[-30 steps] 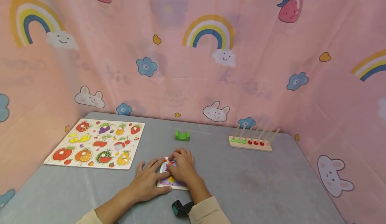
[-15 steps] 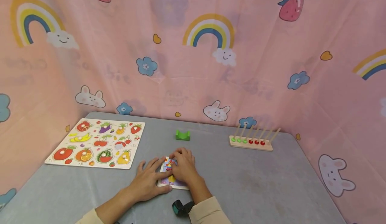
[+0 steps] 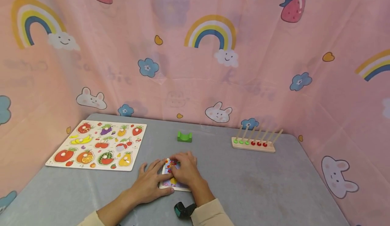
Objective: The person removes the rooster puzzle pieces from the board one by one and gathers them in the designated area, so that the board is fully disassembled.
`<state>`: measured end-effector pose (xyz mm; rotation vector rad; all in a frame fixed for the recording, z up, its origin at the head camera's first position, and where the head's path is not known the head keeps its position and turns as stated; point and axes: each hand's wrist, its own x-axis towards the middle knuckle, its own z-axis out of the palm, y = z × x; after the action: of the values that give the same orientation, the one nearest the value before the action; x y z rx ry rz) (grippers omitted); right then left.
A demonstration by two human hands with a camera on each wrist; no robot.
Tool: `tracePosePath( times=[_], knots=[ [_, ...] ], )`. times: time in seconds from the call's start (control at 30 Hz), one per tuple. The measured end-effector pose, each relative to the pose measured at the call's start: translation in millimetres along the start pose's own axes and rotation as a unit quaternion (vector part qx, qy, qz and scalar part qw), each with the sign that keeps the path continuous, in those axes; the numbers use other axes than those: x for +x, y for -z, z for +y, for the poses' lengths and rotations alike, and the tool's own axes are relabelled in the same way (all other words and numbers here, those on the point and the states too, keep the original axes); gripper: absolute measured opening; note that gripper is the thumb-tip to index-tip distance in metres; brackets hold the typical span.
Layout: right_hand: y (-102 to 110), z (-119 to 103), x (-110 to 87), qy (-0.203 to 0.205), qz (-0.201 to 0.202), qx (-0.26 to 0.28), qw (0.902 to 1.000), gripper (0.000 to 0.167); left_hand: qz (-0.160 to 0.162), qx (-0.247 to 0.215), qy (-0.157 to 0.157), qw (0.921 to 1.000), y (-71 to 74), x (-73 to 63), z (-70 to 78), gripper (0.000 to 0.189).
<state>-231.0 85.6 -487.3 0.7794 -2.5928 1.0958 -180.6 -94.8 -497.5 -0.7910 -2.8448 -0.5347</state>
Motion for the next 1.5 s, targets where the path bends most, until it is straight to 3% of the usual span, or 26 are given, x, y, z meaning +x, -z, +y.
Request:
tracePosePath(
  times=[0.13,0.43,0.87,1.17,1.5],
  knots=[
    [0.4,0.2,0.4,0.004,-0.004,0.010,0.9999,0.029,-0.001,-0.002,0.002,1.0000,-0.1,0.4,-0.5,0.059],
    [10.9,-4.2,1.8,-0.036,-0.028,0.043,0.9980,0.034,-0.001,-0.003,-0.006,1.0000,-1.3,1.2,-0.5,0.061],
    [49.8,-10.2,1.3,-0.030,0.002,0.089,0.9956,0.032,0.000,-0.015,-0.006,0.9999,-3.1,0.5,1.7,0.060],
    [74.2,-7.1,-4.2,-0.008,0.019,0.082,0.9964,0.032,-0.009,-0.012,0.005,0.9999,-1.8,-0.6,0.7,0.058],
    [104.8,1.3,-14.7,-0.028,0.025,0.076,0.9964,0.032,-0.004,-0.012,0.005,0.9999,-0.7,-1.3,1.0,0.058]
  ],
)
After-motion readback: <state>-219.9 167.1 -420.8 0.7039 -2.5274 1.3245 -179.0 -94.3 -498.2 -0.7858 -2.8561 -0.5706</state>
